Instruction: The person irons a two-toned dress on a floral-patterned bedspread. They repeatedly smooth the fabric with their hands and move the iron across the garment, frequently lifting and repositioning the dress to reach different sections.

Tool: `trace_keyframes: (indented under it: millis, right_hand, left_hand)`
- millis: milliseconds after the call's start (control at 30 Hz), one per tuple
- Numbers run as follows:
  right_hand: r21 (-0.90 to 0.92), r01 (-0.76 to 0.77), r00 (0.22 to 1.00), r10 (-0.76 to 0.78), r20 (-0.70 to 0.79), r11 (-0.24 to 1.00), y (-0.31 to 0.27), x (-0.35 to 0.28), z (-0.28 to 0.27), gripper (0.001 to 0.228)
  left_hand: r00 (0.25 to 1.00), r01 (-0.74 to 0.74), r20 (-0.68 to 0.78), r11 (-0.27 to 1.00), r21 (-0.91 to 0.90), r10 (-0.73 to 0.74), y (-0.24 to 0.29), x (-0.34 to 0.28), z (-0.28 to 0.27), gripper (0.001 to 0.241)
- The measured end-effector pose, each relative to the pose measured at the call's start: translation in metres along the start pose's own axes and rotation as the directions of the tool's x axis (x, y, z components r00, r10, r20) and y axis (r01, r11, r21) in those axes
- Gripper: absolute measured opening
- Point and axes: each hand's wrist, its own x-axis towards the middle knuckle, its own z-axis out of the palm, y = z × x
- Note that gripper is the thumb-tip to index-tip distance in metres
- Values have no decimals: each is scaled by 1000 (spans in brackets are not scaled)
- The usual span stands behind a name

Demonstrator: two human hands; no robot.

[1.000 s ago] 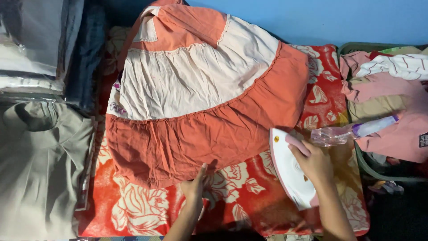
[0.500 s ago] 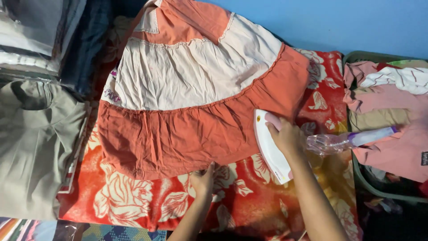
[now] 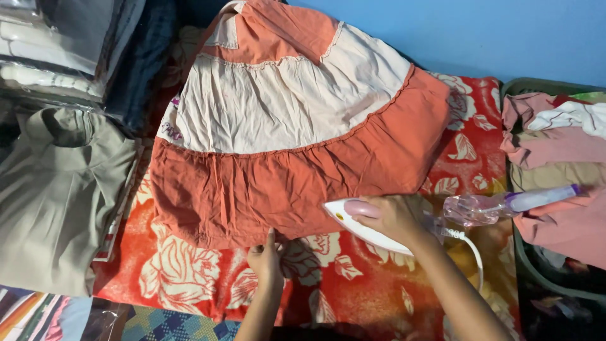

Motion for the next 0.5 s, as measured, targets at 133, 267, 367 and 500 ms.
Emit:
trace_keyframes:
  millis: [133, 267, 367, 500]
  right_hand:
    - [-110, -60, 877, 105, 468, 992, -40, 13, -31, 52]
    - [-151, 53, 998, -58, -31, 987, -7, 34, 26, 55]
    - [13, 488, 845, -476, 244, 873, -37, 33, 3, 32]
    - [-38, 98, 922, -76, 381, 994, -56, 35, 3, 64]
  left_hand:
    - [992, -124, 32, 990, -62, 126, 15, 12, -18, 40]
    - [974, -224, -18, 974, -20, 224, 41, 21, -29, 36]
    - [913, -379, -104, 914, 145, 395, 81, 21, -31, 47]
    - [763, -552, -10, 661, 508, 646, 130, 16, -47, 32]
